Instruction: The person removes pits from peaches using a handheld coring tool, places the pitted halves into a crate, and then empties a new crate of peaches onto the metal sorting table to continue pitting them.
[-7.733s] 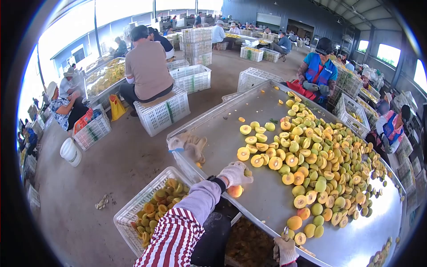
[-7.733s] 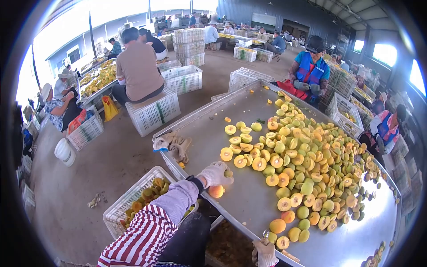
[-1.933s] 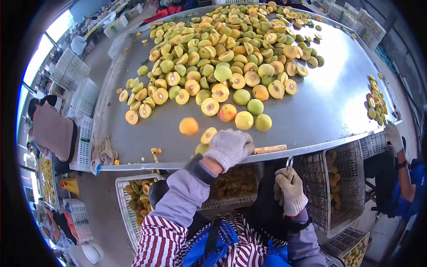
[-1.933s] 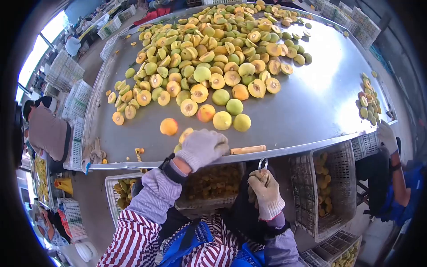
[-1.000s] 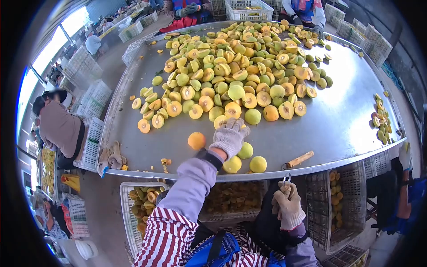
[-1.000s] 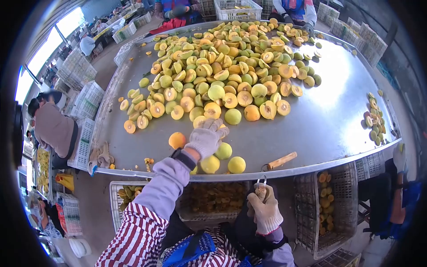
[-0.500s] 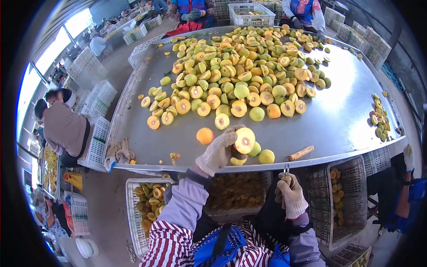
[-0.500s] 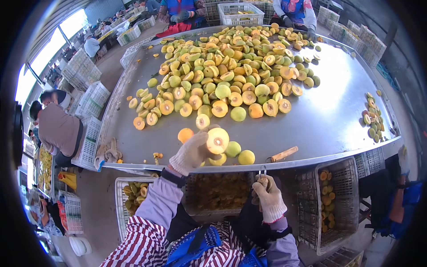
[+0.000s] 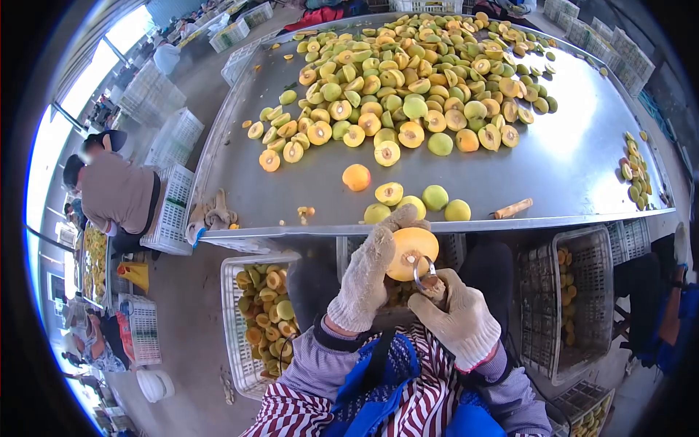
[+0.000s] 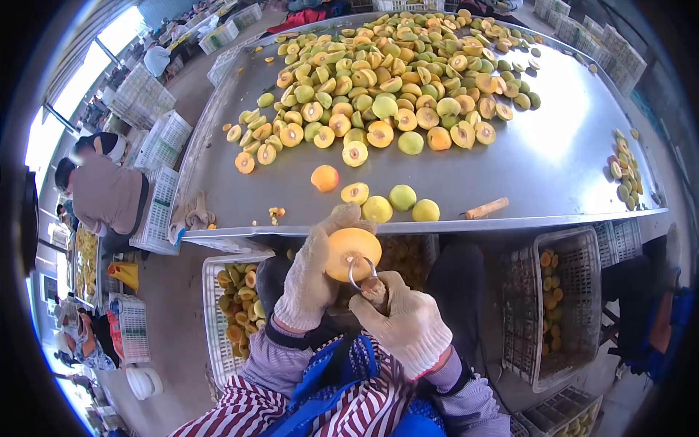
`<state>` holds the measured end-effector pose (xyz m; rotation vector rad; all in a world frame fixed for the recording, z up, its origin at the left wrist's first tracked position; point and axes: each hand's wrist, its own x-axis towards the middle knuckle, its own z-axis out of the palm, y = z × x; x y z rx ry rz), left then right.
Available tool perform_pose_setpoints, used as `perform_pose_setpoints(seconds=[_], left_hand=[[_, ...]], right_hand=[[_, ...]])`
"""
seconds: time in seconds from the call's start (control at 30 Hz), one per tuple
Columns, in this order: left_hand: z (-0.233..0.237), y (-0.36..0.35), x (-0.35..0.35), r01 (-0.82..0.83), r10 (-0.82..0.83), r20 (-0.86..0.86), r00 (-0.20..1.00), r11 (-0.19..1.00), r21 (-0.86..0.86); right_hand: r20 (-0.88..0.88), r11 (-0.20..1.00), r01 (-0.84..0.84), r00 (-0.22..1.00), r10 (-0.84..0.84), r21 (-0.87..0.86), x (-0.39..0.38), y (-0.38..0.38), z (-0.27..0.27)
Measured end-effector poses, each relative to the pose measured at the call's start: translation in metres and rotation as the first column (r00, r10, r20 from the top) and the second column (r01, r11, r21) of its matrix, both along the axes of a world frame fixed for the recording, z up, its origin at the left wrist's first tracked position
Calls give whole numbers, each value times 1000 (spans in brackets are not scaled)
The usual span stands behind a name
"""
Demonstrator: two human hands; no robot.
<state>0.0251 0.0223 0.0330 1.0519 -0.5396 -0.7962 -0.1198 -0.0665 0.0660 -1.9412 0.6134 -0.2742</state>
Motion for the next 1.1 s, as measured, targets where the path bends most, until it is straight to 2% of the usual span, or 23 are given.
perform_pose_setpoints(seconds=[0.07, 0.13, 0.2, 0.33, 0.37, 0.4, 0.43, 0.57, 0.63, 0.7, 0.73, 0.77, 0.8, 0.83, 0.87, 0.93, 0.97, 1.1], left_hand=[[5, 3, -4, 10, -10, -4, 1000, 1000, 22], [12, 6, -7, 11, -23, 141, 990, 996, 89], [17, 8, -7, 27, -42, 124, 991, 993, 118], [8, 18, -5, 63, -82, 159, 984, 990, 125], [9, 19, -4, 64, -84, 157, 984, 990, 128], [12, 18, -2, 45, -96, 310, 946, 985, 167], [13, 17, -2, 20, -113, 454, 884, 979, 203], [19, 17, -12, -32, -5, 433, 901, 996, 78], [42, 17, 2, 57, -215, 597, 772, 960, 272], [43, 13, 10, 105, -272, 595, 756, 948, 301], [47, 11, 12, 147, -328, 593, 736, 932, 332], [56, 13, 9, 108, -358, 571, 739, 899, 424], [54, 13, 6, 111, -361, 570, 738, 898, 425], [50, 13, 3, 99, -289, 552, 782, 932, 348], [46, 13, 1, 83, -219, 526, 822, 959, 271], [40, 16, -4, 74, -195, 513, 836, 966, 247], [37, 17, -5, 57, -160, 502, 850, 975, 215], [34, 12, 0, 46, -163, 499, 851, 970, 239]], right_hand=[[23, 998, -13, 1000, 14, -57, -1, 3, 0], [44, 993, -21, 999, 26, -114, -4, 6, -2], [76, 964, -17, 996, 38, -266, -7, 7, -5], [102, 956, -10, 994, 42, -293, -10, 10, -5], [120, 934, 4, 992, 42, -356, -10, 11, -7], [137, 908, 17, 990, 44, -418, -11, 12, -9], [135, 909, 16, 990, 44, -417, -13, 12, -9], [110, 923, -24, 991, 72, -383, -17, 13, -7], [102, 926, -33, 992, 77, -377, -19, 13, -6], [70, 983, -66, 994, 79, -174, -20, 11, -6], [71, 982, -62, 995, 76, -177, -20, 12, -5], [95, 990, -33, 994, 46, -139, -20, 13, -5], [114, 995, -5, 993, 16, -95, -20, 15, -5], [116, 996, -3, 993, 14, -94, -21, 14, -3], [83, 994, -12, 996, 22, -113, -21, 12, 0], [40, 992, -20, 999, 25, -125, -22, 12, -1], [35, 983, -21, 999, 28, -185, -21, 12, -4], [52, 924, -31, 997, 54, -381, -18, 13, -16]])
